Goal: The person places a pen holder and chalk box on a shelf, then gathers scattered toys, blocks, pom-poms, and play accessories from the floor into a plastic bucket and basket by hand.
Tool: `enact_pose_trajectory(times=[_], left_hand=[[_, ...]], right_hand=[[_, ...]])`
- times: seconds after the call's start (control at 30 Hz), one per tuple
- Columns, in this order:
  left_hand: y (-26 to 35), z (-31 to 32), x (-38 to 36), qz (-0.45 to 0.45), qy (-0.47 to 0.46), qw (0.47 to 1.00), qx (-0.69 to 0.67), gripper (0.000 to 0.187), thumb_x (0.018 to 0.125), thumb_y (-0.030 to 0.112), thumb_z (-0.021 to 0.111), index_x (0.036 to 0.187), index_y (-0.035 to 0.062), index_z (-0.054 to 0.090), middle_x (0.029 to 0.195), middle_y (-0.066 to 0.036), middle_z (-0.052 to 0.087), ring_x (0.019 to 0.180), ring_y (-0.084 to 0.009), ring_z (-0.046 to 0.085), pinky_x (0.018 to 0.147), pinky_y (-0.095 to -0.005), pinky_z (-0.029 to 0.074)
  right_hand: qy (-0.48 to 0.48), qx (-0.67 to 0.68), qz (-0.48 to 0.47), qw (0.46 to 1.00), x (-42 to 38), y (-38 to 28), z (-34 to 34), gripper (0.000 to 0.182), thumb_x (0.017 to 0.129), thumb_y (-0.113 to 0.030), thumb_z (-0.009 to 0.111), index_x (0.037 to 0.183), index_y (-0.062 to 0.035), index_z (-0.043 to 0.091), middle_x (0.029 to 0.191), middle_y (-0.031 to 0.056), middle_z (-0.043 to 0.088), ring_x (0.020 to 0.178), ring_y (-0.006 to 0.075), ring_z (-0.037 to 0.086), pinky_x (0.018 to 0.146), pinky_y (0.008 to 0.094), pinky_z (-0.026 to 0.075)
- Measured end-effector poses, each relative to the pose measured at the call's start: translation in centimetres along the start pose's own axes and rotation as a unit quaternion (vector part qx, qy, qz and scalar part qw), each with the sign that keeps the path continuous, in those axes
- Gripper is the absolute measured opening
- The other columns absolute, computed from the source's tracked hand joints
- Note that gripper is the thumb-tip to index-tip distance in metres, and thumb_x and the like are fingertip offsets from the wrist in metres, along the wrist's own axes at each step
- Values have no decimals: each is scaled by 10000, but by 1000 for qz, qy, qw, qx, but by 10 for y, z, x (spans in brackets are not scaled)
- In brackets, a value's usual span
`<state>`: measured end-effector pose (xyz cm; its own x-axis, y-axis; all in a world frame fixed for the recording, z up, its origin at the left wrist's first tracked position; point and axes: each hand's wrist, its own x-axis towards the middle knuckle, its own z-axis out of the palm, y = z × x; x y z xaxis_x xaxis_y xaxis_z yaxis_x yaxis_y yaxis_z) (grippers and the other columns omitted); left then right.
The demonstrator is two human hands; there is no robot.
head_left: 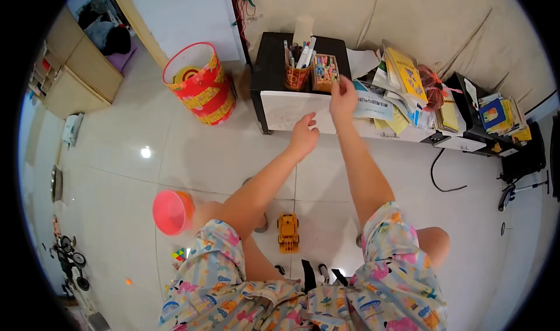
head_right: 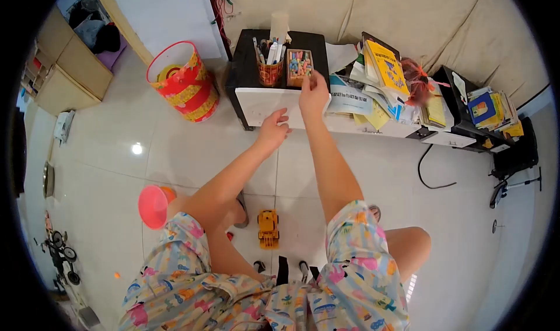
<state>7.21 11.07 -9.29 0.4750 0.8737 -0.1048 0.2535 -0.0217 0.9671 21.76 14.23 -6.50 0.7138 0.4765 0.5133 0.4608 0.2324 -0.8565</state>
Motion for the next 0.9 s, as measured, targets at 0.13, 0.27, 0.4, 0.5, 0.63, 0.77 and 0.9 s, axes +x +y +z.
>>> enact_pose_trajectory(times=[0.13,0.27,0.4,0.5,0.63,0.77,0.9], left_hand=[[-62,8,3,-32,-40,995,82,505,833,56,513,1335,40,457,1119,-145,606,822,-194,642,673,-309,503],[-88,6,-9,-41,-94,971,214,463,822,107,545,1272,7,503,1099,-186,616,909,-271,621,776,-350,490],[-87,6,-36,-80,-153,946,274,458,829,165,545,1246,-21,516,1202,-230,572,1098,-363,555,940,-399,444],[-91,10,-47,-100,-169,939,282,464,839,190,559,1250,-19,514,1219,-225,564,1130,-358,537,953,-394,437],[-98,13,-53,-129,-171,934,285,459,841,208,566,1240,-17,522,1216,-223,567,1131,-355,536,953,-395,437],[-102,16,-48,-118,-162,935,294,444,849,216,576,1233,-4,536,1176,-207,586,1076,-332,564,911,-381,457],[-95,21,-30,-120,-157,937,289,438,865,212,595,1254,18,536,1100,-161,622,987,-274,604,844,-354,482]], right_hand=[[-13,-71,79,994,-149,40,-54,152,884,-77,572,1008,5,601,814,96,603,716,191,562,681,318,467],[-213,-185,323,903,-356,76,-117,447,823,-218,675,1157,33,519,1062,188,571,979,295,560,802,376,481],[-388,-370,395,746,-462,41,-146,925,690,-344,799,1385,-20,281,1270,219,427,1182,356,411,912,444,446],[-411,-358,424,723,-488,40,-149,1051,633,-360,836,1411,-44,204,1290,232,384,1215,392,368,936,471,442],[-374,-372,407,746,-497,55,-144,946,608,-325,851,1331,-51,306,1209,194,436,1143,363,437,908,455,459],[-373,-360,380,766,-484,74,-141,883,580,-315,854,1260,-28,370,1164,178,466,1105,340,453,931,424,412],[-376,-388,352,764,-462,101,-140,837,557,-332,852,1204,-1,436,1145,164,481,1080,318,448,943,387,365]])
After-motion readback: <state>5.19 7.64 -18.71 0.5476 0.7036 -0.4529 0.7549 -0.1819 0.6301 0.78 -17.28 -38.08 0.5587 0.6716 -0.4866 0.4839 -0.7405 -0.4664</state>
